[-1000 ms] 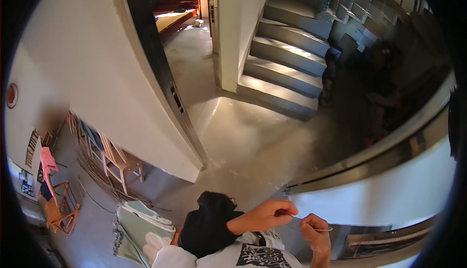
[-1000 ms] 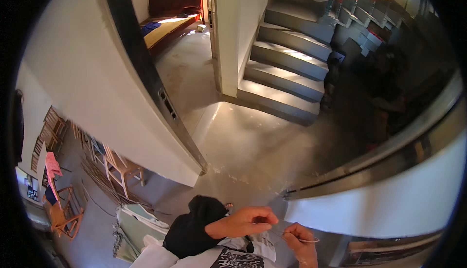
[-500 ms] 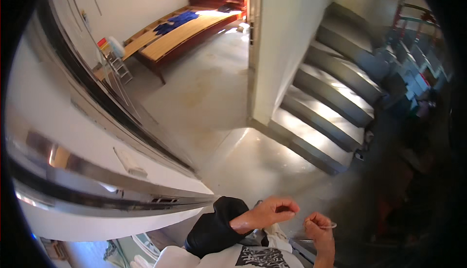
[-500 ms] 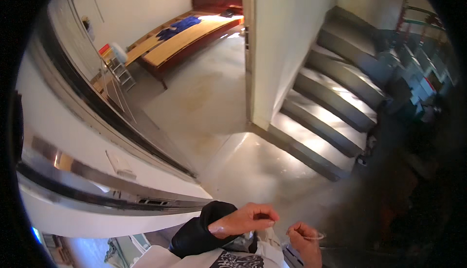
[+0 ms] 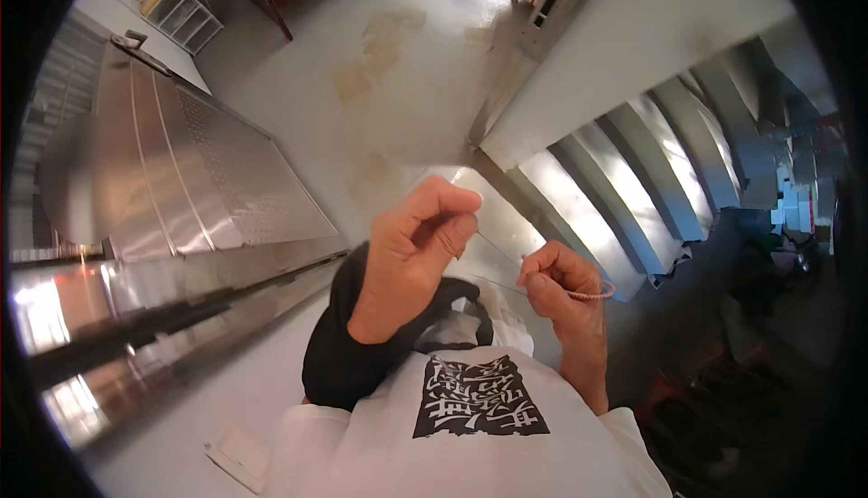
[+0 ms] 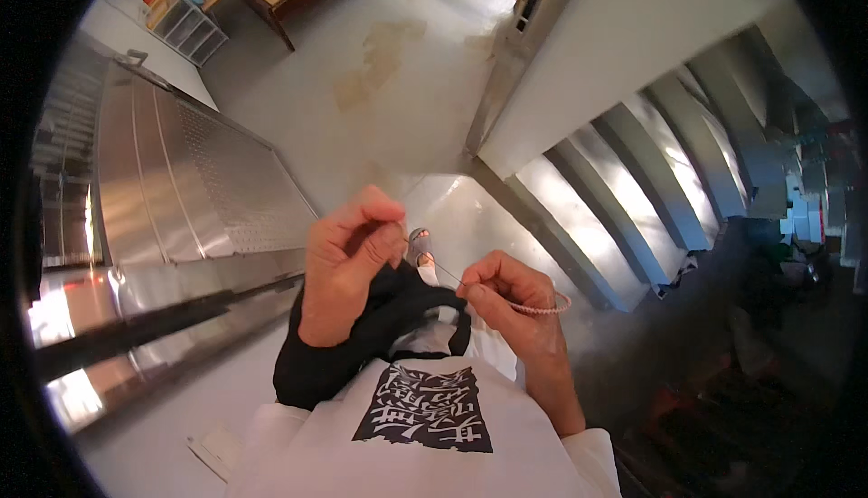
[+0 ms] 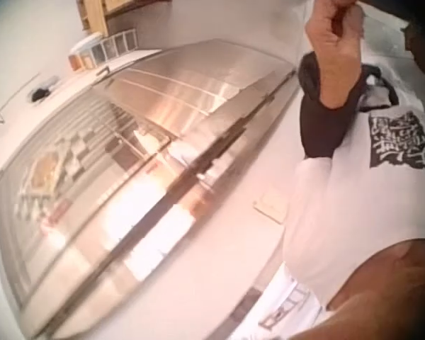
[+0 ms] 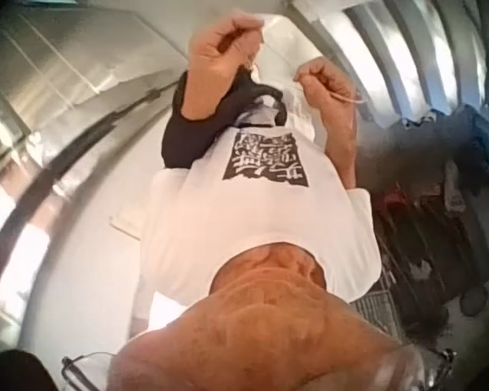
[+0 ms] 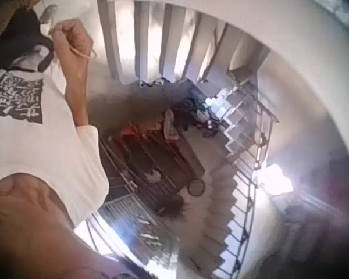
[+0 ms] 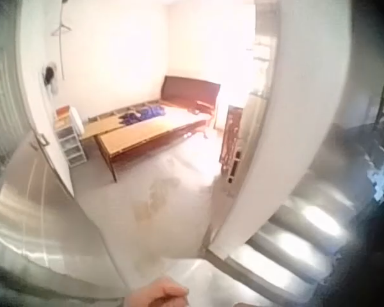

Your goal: Preparing a needle and thread and then threading or repairing a pink beaded bracelet.

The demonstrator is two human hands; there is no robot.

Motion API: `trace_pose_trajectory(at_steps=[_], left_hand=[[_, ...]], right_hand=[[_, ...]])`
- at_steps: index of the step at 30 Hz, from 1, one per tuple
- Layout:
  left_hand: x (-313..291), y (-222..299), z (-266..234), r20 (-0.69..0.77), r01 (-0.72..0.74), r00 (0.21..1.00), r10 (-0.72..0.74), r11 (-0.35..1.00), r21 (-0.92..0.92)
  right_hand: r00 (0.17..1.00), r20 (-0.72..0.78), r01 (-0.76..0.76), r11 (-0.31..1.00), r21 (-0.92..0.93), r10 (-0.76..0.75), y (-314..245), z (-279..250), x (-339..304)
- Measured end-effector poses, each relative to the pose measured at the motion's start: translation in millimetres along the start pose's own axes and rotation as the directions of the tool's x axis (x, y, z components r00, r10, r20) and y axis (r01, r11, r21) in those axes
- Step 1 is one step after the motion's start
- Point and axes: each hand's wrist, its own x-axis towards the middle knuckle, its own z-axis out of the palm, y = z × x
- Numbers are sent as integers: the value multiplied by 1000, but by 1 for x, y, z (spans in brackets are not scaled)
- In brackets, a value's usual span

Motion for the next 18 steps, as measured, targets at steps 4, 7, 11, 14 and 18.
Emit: trace_pose_trajectory(at_steps=[4,7,11,14,18], left_hand=[[83,10,-42,16,-28,999,31,990,-140],[136,18,-67,-43,-38,999,32,991,-127],[208,26,-101,-99,-52,994,38,988,-145],[281,29,-139,-150,-51,988,31,990,-132],[363,54,-170,-149,-64,988,35,979,-193]], right_hand=[[997,74,9,1000,-8,-8,-30,10,90],[992,122,-3,1000,-31,6,-54,12,156],[986,163,-43,999,-3,43,-78,14,244],[973,214,-86,996,-24,89,-85,15,336],[964,244,-117,993,22,109,-130,24,424]])
